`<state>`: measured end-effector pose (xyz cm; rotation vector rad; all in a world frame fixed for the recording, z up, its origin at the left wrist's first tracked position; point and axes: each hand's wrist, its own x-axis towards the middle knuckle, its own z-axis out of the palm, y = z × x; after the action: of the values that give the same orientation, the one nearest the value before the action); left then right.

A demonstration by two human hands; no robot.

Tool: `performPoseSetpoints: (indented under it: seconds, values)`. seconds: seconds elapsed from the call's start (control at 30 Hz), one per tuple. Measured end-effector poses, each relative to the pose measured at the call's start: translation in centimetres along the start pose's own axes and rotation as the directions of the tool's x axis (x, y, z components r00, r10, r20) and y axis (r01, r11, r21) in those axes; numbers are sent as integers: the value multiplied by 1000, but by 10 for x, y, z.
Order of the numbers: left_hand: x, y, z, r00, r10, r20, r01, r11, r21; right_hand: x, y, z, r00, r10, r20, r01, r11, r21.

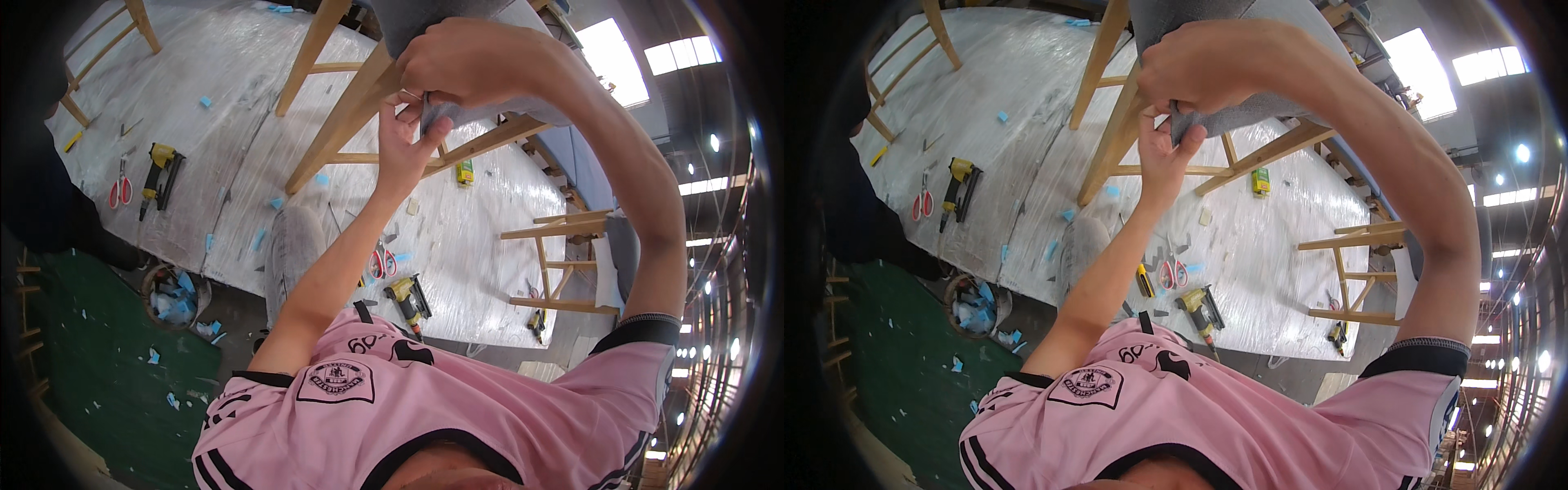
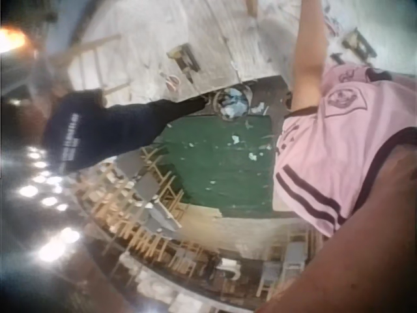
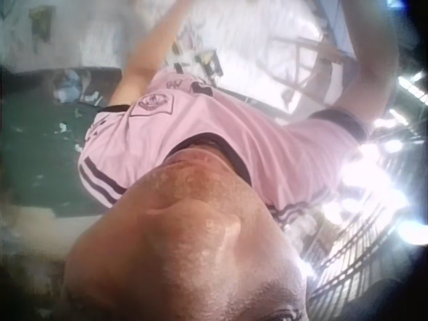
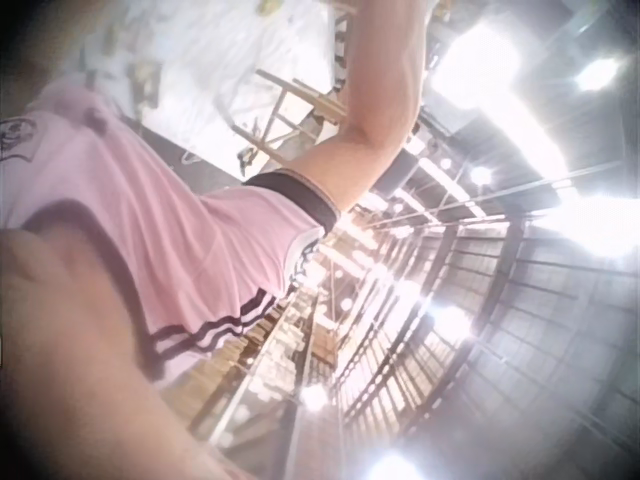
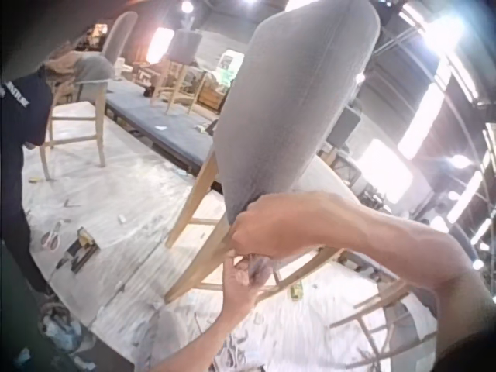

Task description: The person attaches gray fabric to a wooden chair frame, using a staple gun to secure the material and a screwdriver to adjust and tighten the fabric. They trim excess fabric with scissors and smooth the surface by hand.

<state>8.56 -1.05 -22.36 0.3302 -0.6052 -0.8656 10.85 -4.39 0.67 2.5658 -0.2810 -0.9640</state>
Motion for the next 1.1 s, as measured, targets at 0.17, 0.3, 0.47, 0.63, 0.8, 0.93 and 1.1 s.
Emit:
performPoseSetpoints:
  seconds: [0.17, 0.3, 0.47, 0.63, 0.8, 0.93, 1.1]
  values:
    - [-1, -7, 7, 991, -128, 45, 125, 990, 64, 4, -6, -3, 999, 41, 11, -41, 999, 7]
    - [-7, -1, 14, 999, -53, 6, 53, 999, 11, -7, -8, -7, 961, -22, -274, 24, 1000, 5]
    - [-21, -7, 10, 993, -107, 41, 110, 991, -79, -40, -1, -22, 974, -224, -32, 212, 954, -211]
    - [-34, 2, 23, 977, -198, -79, 187, 974, -126, -39, 3, -11, 988, -118, 98, 129, 986, -108]
    - [-25, 21, 1, 980, -152, -130, 174, 969, 175, -25, -5, -19, 959, 46, 279, -31, 998, -57]
    - [9, 59, -14, 965, -77, 252, -133, 681, 720, -30, 0, 11, 1000, 21, 8, -21, 1000, 9]
    - [13, 67, -14, 908, 228, 351, -415, 594, 689, -34, 7, 19, 990, -36, -135, 47, 996, 78]
